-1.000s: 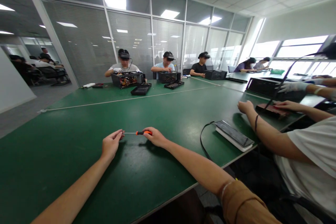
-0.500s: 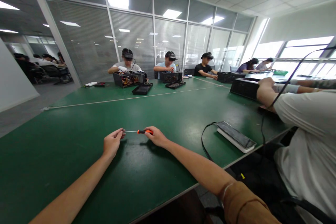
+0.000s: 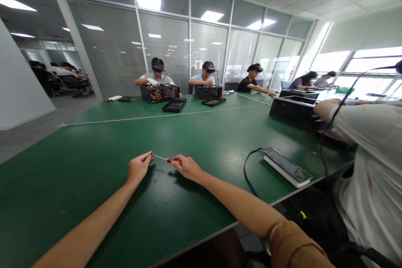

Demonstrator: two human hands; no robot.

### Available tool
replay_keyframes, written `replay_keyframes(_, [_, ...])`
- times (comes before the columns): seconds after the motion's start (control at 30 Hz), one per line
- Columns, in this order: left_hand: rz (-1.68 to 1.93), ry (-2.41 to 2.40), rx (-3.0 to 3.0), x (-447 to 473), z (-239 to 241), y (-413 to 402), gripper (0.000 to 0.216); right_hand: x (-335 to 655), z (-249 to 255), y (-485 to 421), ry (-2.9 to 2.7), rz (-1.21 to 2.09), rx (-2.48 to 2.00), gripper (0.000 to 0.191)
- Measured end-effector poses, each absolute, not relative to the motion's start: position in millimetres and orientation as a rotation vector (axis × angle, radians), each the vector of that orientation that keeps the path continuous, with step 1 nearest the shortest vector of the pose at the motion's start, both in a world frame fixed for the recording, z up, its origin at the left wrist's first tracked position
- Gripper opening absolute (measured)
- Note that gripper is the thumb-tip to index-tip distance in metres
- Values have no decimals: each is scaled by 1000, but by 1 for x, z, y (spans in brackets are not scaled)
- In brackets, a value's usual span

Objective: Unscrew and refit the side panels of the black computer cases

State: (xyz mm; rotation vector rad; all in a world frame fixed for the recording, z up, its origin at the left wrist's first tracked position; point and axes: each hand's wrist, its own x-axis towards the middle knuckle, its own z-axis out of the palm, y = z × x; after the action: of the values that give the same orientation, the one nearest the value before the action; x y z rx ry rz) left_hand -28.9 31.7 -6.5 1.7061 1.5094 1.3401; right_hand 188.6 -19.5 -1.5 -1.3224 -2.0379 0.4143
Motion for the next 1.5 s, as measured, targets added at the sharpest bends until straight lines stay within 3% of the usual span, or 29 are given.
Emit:
replay_keyframes(0.1, [1371, 1502, 1721, -29, -6, 31, 37, 183, -5, -25, -2095, 391, -1333, 41])
replay_keyframes(0.27, [1405, 1447, 1707, -26, -6, 30, 34, 180, -4, -23, -2053, 450, -1351, 26])
replay_keyframes(0.6, [1415, 1457, 1754, -26, -7, 29, 33, 178, 1, -25, -1950, 466, -1294, 31])
replay_keyframes(0.73, [1412, 1487, 1794, -27, -7, 28, 33, 179, -1, -23, -1955, 485, -1307, 17])
replay_keyframes(0.9, [1365, 1521, 1847, -27, -3, 25, 34, 181, -1, -20, -1972, 513, -1322, 27])
replay_keyframes(1.23, [1337, 1563, 1860, -25, -3, 24, 34, 179, -6, -20, -1923, 574, -1344, 19])
replay_keyframes(1.4, [1337, 1564, 1863, -25, -1, 22, 33, 180, -2, -22, -1998, 558, -1308, 29])
replay_keyframes(1.5, [1350, 1577, 1898, -24, 1, 21, 32, 180, -2, -22, -1997, 502, -1293, 24])
